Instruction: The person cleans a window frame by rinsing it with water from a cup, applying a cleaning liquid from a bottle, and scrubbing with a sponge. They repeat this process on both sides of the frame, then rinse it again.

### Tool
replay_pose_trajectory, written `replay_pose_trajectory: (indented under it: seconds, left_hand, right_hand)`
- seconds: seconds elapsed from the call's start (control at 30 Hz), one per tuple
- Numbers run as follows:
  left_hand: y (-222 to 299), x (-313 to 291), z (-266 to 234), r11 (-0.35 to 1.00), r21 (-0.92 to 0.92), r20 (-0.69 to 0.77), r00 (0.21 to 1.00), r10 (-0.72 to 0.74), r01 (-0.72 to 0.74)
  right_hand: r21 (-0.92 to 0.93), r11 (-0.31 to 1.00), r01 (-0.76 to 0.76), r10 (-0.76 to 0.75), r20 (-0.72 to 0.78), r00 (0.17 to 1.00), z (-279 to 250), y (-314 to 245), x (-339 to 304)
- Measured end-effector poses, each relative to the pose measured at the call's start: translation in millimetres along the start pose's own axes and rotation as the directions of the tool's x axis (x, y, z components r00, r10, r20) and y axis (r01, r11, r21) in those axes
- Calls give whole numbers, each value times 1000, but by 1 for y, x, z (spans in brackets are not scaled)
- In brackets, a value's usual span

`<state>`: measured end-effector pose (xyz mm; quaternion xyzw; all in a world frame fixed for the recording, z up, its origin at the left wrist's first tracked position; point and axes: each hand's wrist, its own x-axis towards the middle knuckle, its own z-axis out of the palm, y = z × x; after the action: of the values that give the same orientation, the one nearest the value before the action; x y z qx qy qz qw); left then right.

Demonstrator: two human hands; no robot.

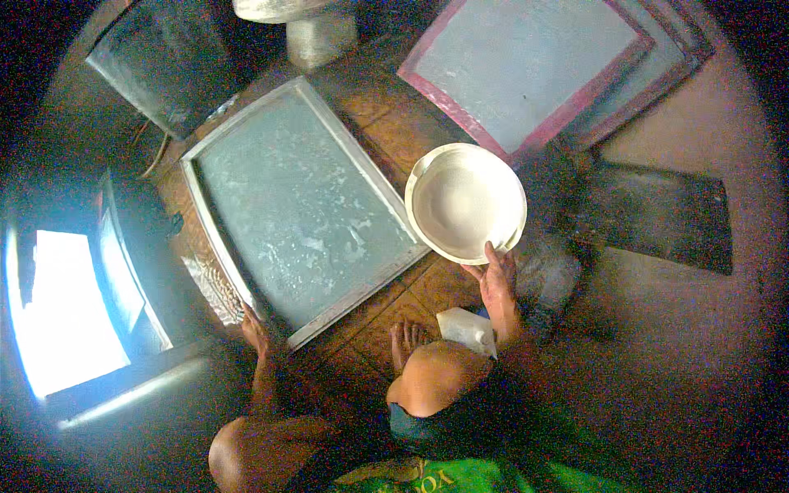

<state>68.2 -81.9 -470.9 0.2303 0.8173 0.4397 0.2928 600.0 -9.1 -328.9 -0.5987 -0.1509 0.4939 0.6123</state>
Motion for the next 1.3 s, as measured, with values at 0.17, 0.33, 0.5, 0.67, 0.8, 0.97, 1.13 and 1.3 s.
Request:
replay_pose_trajectory:
  seconds: [0.17,0.33,0.5,0.67,0.8,0.97,1.13,1.3]
  left_hand:
    - [-1,3,-1,986,123,-173,976,134,-114]
    - [24,-12,2,999,39,-23,1000,-4,4]
    - [7,-3,-1,997,74,-47,999,-27,31]
    - [-4,0,1,1000,13,-34,999,-9,9]
    - [-8,5,3,997,-80,9,1000,1,0]
    - [-10,5,1,999,34,-46,999,5,-3]
    - [-10,2,1,999,32,-45,999,10,-9]
    - [2,2,3,999,55,-32,999,2,-1]
  right_hand:
    - [-140,989,-46,61,100,993,46,11,-13]
    - [-231,972,-34,66,134,989,61,27,-7]
    - [-343,936,72,5,219,976,83,33,-10]
    - [-405,899,167,-48,288,956,101,31,-17]
    - [-404,891,208,-69,331,941,102,35,-14]
    - [-428,881,203,-47,347,937,111,34,-19]
    - [-435,864,255,-93,359,929,115,41,-15]
    - [-409,866,287,-126,377,918,114,47,-7]
